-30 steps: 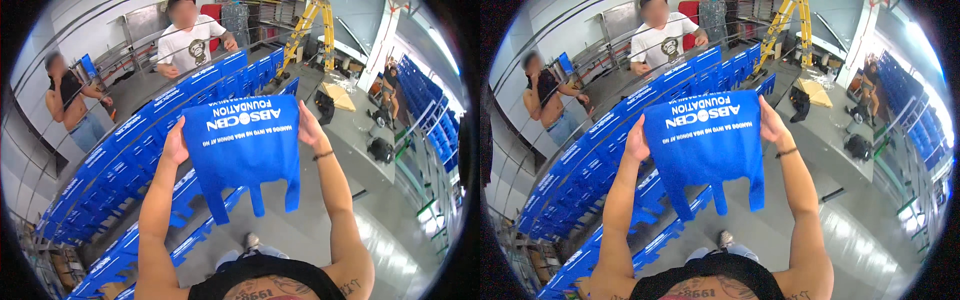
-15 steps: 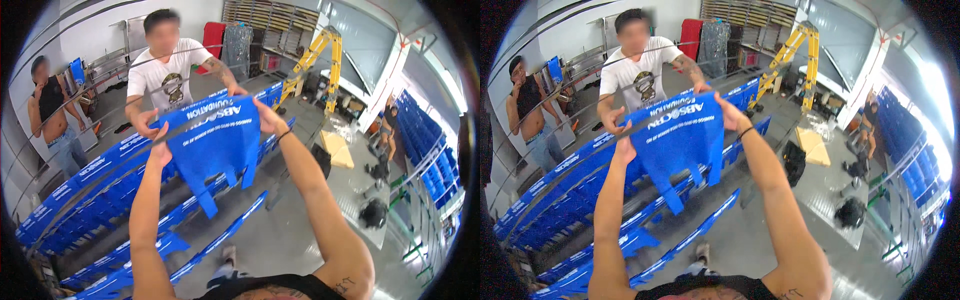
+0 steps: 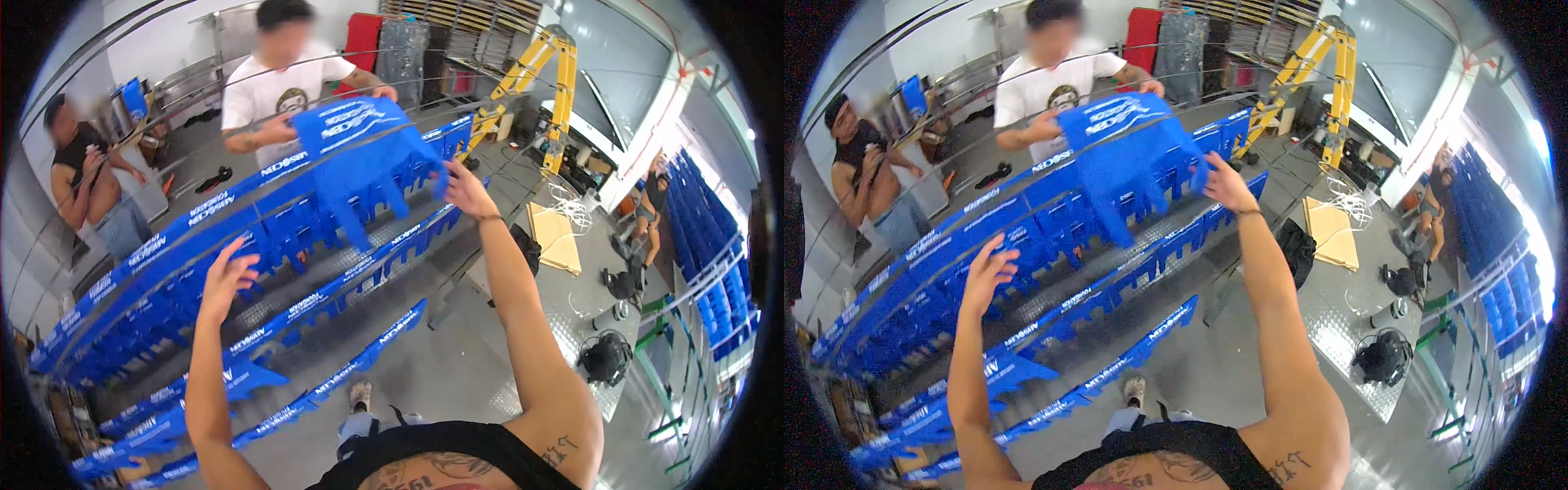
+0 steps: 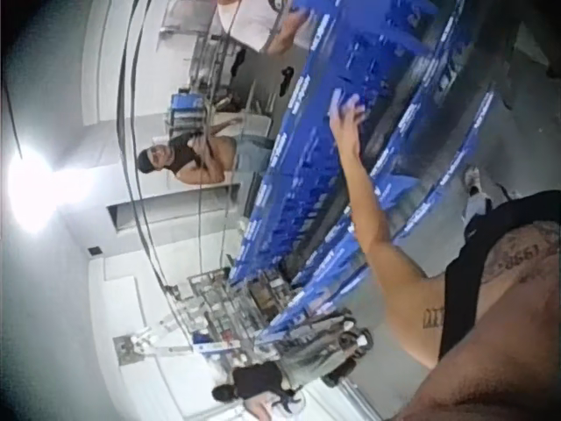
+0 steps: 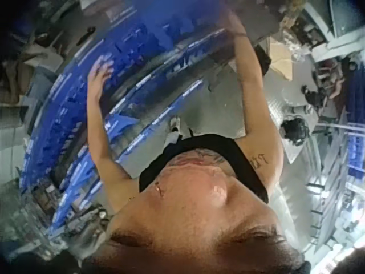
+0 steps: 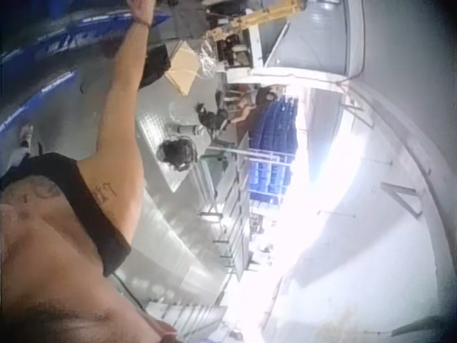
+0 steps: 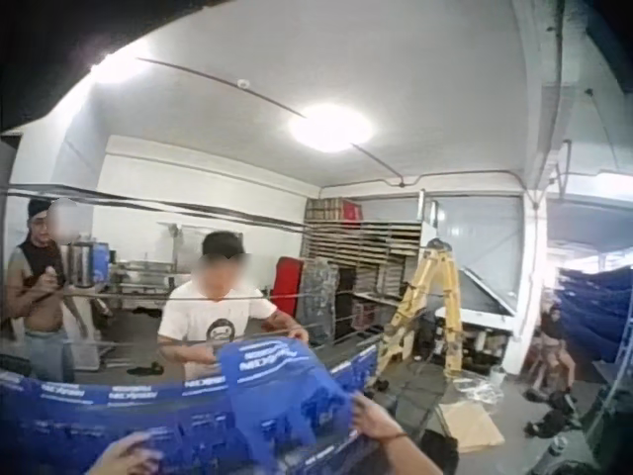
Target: The person receives blue plastic pieces from a coworker and places them into slots on a metal rack. The person repeats this process, handling the pieces one at a time and arranging them in rows on the rack.
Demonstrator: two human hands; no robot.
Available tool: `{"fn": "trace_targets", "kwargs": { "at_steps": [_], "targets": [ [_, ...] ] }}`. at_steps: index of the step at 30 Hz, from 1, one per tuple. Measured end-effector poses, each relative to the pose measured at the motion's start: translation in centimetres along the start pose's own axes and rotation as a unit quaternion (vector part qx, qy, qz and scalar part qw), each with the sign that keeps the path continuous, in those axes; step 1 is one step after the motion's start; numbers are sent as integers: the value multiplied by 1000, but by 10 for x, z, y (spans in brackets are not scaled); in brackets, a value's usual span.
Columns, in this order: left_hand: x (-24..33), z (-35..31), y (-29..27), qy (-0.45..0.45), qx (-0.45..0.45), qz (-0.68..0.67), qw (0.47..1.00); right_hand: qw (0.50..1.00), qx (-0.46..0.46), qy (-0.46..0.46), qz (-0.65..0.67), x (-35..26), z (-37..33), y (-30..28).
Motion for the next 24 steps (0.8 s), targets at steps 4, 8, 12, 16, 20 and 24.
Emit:
{"fn": "trace_targets", "kwargs": {
  "at_steps": [4, 8, 12, 16, 20, 24],
  "targets": [
    [-4, -215, -22, -8, 165, -28, 986, 997, -18, -30, 62, 66, -128, -40],
    [-100, -462, -19, -99, 431, -193, 876, 985, 13, 109, 133, 213, -253, 0],
    [-304, -743, 14, -386, 250, 356, 814, 893, -198, 391, 102, 412, -349, 92],
    [-337, -899, 102, -629, 376, -187, 655, 739, -501, 290, -343, 471, -435, 244],
    [-356, -998, 163, -467, 573, -264, 619, 626, -656, 207, -368, 497, -490, 365],
    [-361, -1046, 168, -421, 634, -214, 612, 545, -711, 147, -419, 549, -493, 431]
  ]
}}
Point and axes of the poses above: each hand's wrist, its own z-axis towards the middle knuckle, its own y-axis out of the palm, x = y × z, the point moved 3 cm from there along z, towards the middle knuckle, and after that the axes turned 8 degrees about -z, right-handed, at the moved point
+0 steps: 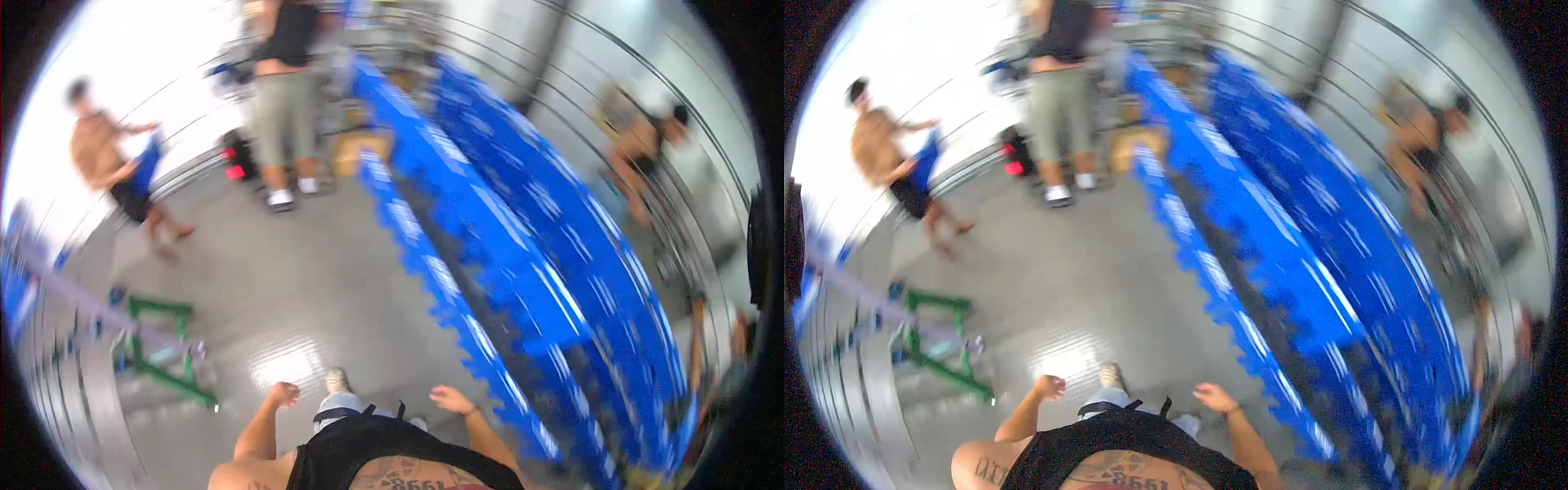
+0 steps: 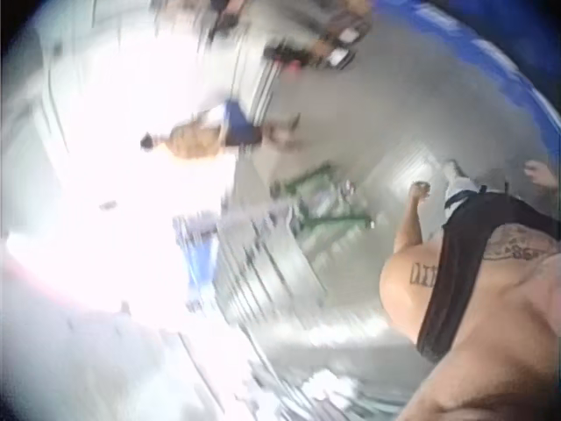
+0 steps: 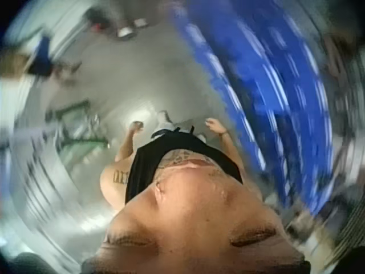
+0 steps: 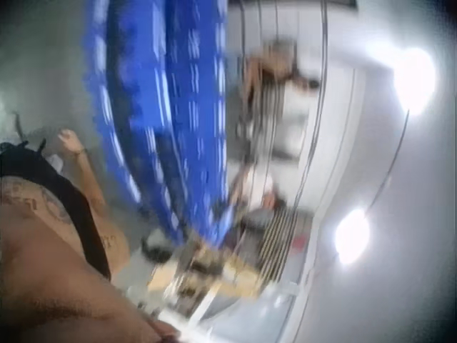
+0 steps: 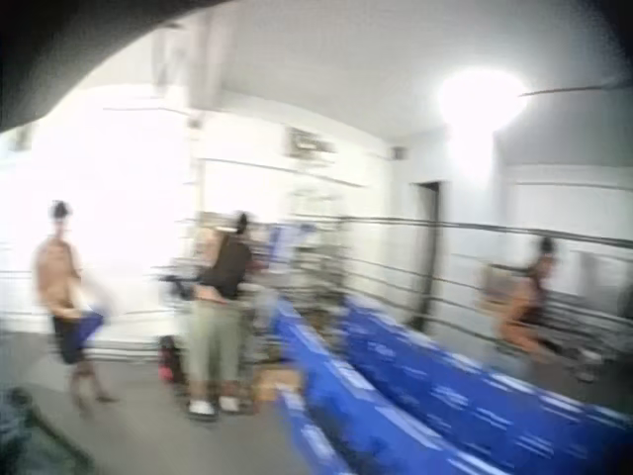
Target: The person receives blue plastic pieces from a coworker and places them into slots on a metal rack. The person repeats this process, handling the pieces one at a time and arranging them in rows on the rack.
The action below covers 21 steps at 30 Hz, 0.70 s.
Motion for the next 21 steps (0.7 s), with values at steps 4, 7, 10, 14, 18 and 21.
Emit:
{"fn": "trace_targets", "kwargs": {
  "at_steps": [4, 7, 10, 14, 18, 21],
  "targets": [
    [-19, -27, -100, 78, 81, 131, 985, 983, -39, 89, -159, -45, 117, 7],
    [28, -68, -186, 63, 178, 60, 980, 970, -29, -59, -234, -114, 228, 41],
    [92, -81, -289, 142, 267, 132, 944, 976, -84, -152, -133, -255, 305, 121],
    [233, -119, -399, 347, 350, 104, 864, 950, -271, -142, -66, -394, 366, 233],
    [370, -170, -460, 391, 379, 180, 819, 883, -459, -17, 97, -514, 366, 340],
    [467, -155, -489, 418, 381, 259, 783, 788, -567, 0, 238, -566, 386, 404]
  ]
}}
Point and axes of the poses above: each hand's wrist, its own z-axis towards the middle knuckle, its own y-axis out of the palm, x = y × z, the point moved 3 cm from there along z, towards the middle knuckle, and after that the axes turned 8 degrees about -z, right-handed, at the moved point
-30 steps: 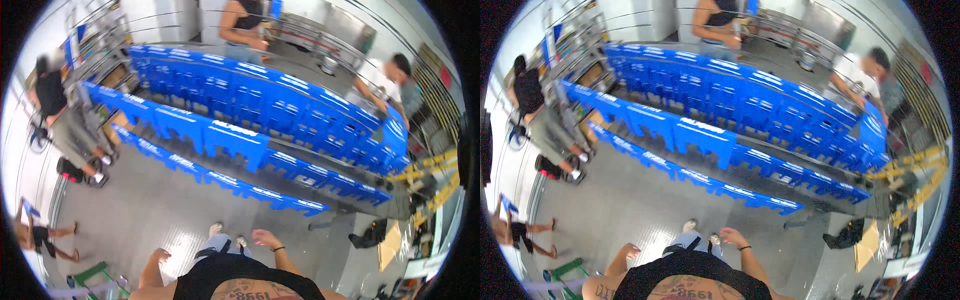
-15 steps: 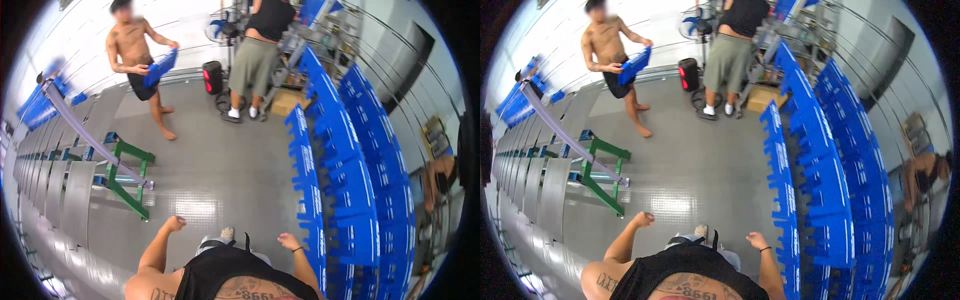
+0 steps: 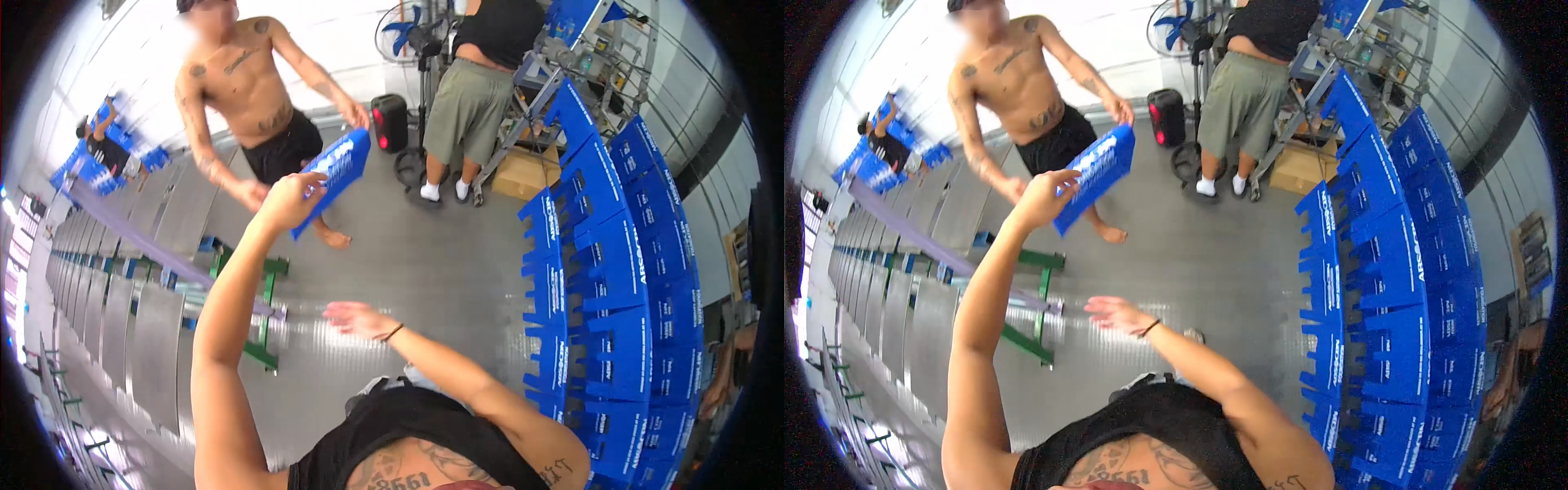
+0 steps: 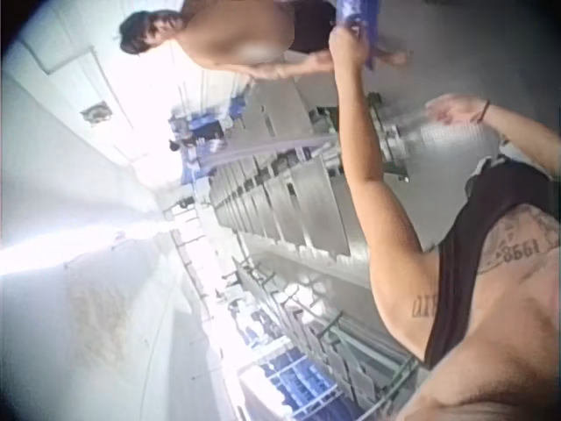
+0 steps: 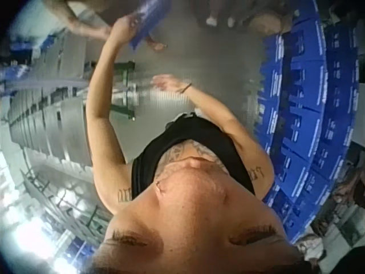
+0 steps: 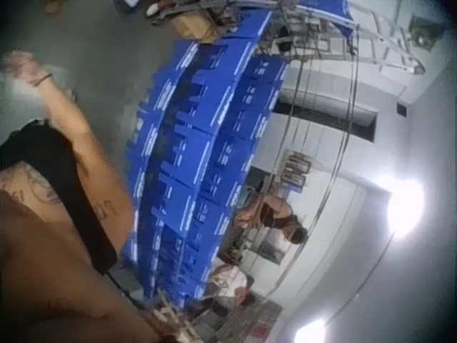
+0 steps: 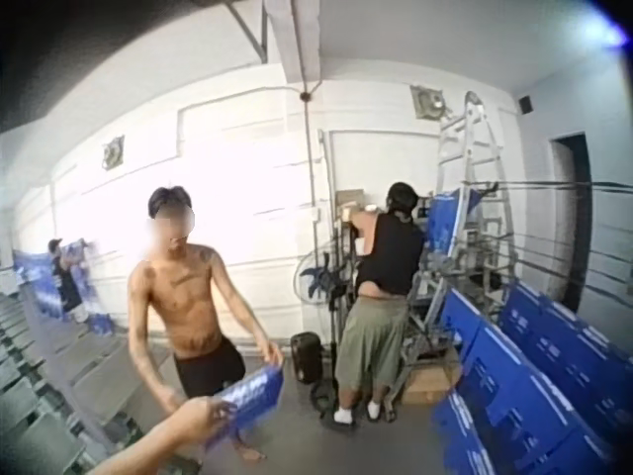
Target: The person receives blue plastic pieces from a coworker and places them into slots on a metal rack. The person repeats this process, handling the pieces one at a time and arranging them in rows on the rack.
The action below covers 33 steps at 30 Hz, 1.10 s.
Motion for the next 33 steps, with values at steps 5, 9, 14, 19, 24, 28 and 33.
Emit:
{"fn": "trace_targets", "kwargs": {
  "at_steps": [5, 9, 14, 19, 24, 28, 33],
  "targets": [
    [-20, 145, 70, 173, -76, 250, 950, 957, -12, -42, 286, -19, 103, 43],
    [-29, 219, 138, 207, -261, 418, 846, 892, -66, -98, 436, -30, 140, 35],
    [-60, 235, 137, 208, -385, 407, 802, 847, 108, -214, 474, -42, 154, 33],
    [-43, 247, 137, 206, -407, 219, 863, 820, 166, -374, 401, -24, 136, -5],
    [-6, 231, 184, 303, -386, -5, 872, 713, 400, -491, 302, -17, 5, 11],
    [22, 193, 231, 175, -453, -251, 838, 618, 408, -630, 235, 9, -101, 33],
    [147, 74, 322, 78, -502, -429, 747, 446, 556, -681, 167, 116, -252, 93]
  ]
}}
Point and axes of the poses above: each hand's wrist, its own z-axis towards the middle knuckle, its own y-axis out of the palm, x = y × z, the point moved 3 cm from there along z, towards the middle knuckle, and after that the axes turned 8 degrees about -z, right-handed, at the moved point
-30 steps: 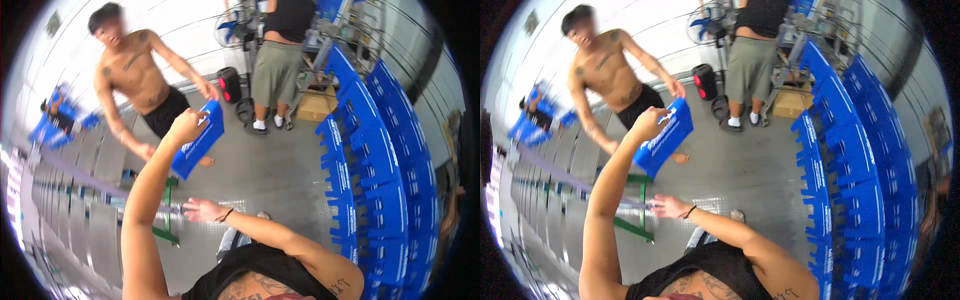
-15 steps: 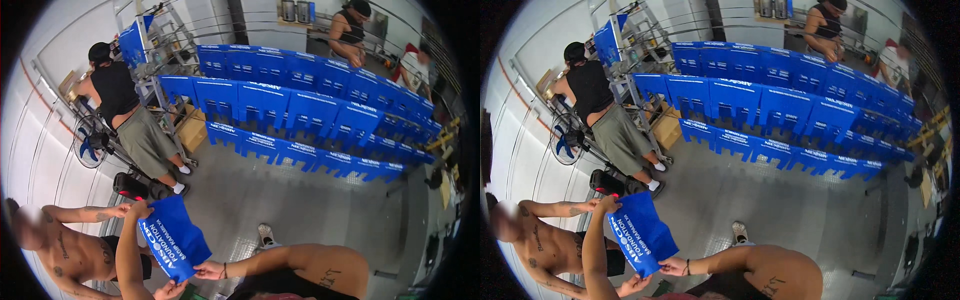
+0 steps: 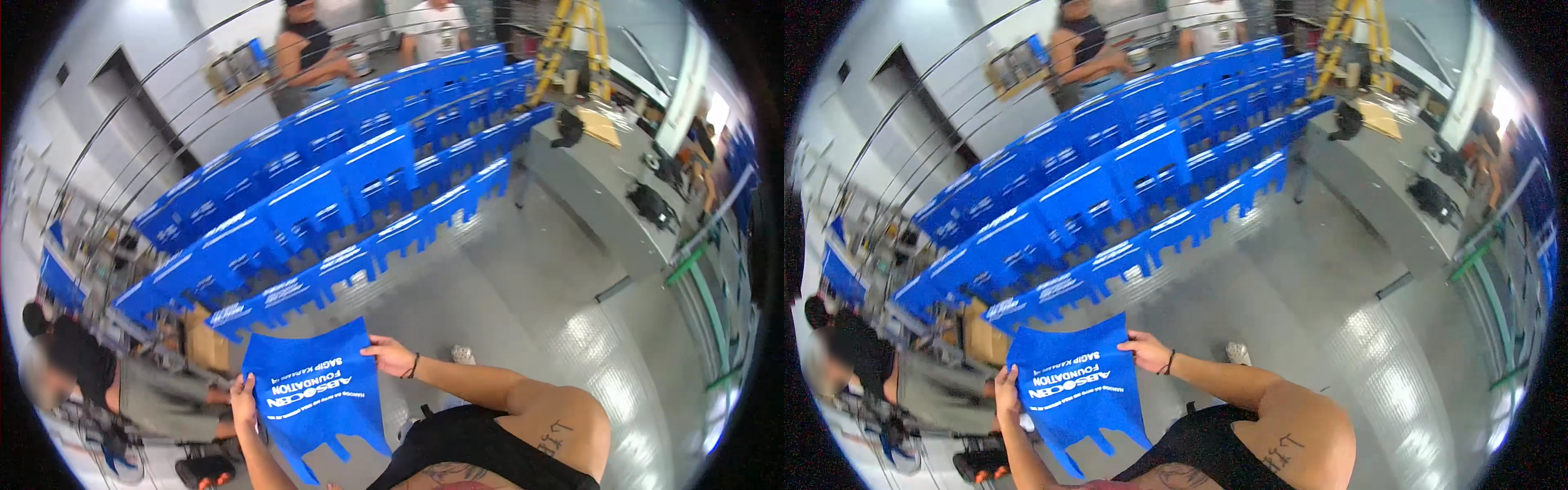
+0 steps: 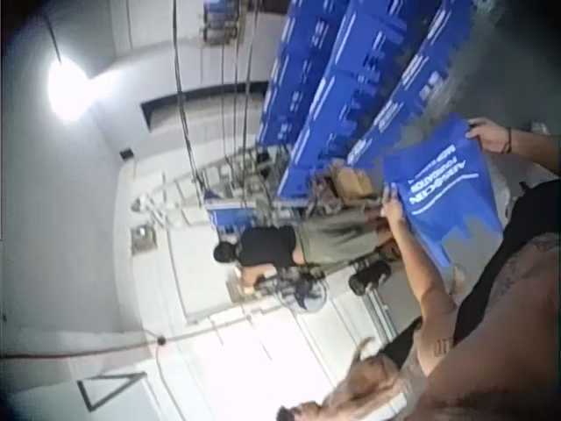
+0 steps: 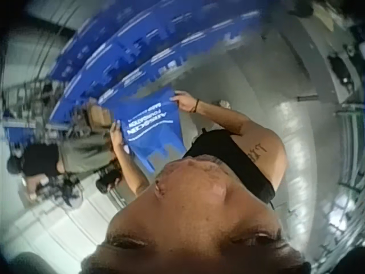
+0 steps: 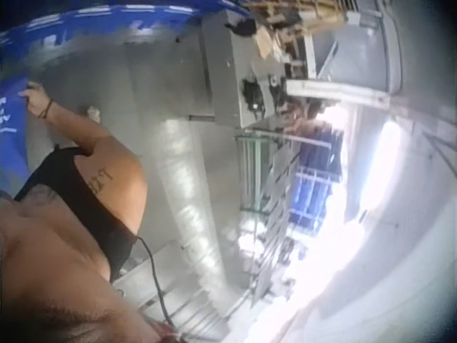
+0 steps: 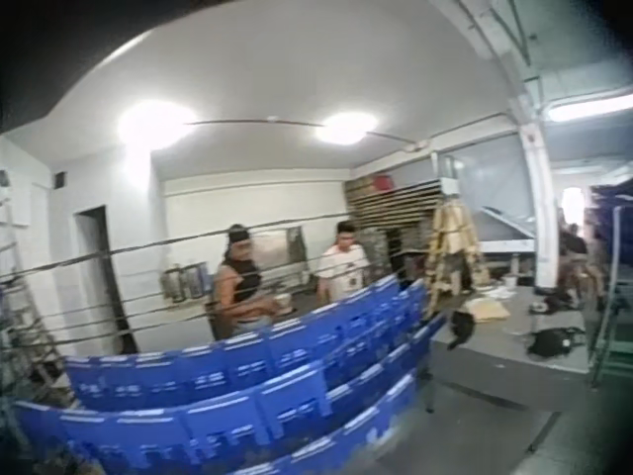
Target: The person receives blue plastic pieces from a coworker and places them into slots on a metal rack. The person repeats this process, handling the pieces one at a time and arranging them in rows on the rack.
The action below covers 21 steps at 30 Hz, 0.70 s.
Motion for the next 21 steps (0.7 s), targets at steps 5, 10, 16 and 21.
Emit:
{"fn": "trace_targets", "kwargs": {
  "at_steps": [5, 10, 16, 21],
  "targets": [
    [5, 61, 233, -64, -96, -123, 986, 993, 10, -47, -107, -138, -56, -106],
    [1, 113, 441, -132, -214, -171, 953, 938, 134, -53, -315, -273, -94, -236],
    [117, 126, 663, -91, -427, -266, 860, 928, 219, -155, -258, -502, -120, -325],
    [195, 186, 789, 61, -443, -195, 873, 887, 182, -302, -299, -688, -106, -311]
  ]
}}
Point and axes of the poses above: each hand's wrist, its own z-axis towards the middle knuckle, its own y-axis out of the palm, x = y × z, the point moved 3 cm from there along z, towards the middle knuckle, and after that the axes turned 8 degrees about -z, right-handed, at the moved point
